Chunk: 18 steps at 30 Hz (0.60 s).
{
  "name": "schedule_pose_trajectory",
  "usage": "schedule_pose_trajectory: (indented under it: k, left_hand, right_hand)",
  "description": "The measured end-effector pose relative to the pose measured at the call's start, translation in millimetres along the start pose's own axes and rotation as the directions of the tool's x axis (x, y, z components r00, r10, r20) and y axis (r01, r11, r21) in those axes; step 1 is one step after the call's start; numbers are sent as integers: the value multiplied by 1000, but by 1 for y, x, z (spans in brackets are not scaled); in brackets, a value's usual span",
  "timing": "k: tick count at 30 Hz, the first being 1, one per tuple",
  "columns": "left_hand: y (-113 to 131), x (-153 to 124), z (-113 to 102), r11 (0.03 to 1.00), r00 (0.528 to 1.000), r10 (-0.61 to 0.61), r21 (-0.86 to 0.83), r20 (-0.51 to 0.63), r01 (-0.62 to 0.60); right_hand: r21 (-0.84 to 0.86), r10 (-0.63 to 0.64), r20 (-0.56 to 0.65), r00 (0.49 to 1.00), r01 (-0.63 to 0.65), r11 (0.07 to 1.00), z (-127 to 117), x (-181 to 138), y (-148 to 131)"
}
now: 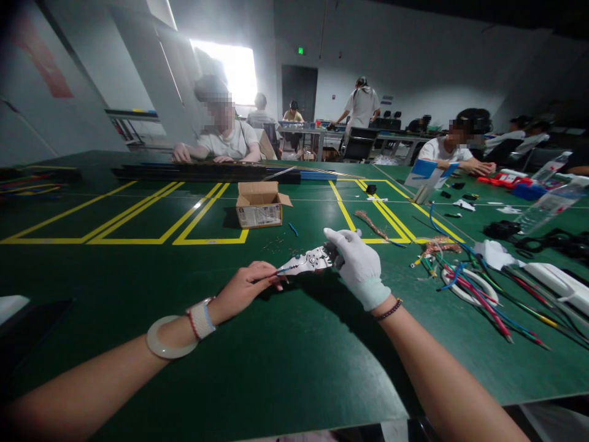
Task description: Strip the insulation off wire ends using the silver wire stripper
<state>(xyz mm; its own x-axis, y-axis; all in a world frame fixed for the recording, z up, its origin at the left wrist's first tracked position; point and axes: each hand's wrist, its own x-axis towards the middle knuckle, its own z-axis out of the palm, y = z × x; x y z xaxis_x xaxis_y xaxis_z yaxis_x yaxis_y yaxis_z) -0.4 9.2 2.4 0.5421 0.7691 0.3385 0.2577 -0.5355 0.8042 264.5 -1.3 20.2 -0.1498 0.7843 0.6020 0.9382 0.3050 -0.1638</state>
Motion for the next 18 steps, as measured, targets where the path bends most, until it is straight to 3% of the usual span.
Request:
schedule_pose_trajectory:
  k: [18]
  left_hand:
    - [-2,0,1,996,996,81,-24,32,-80]
  right_hand:
    - [34,-71,-20,997,72,997,0,-2,7]
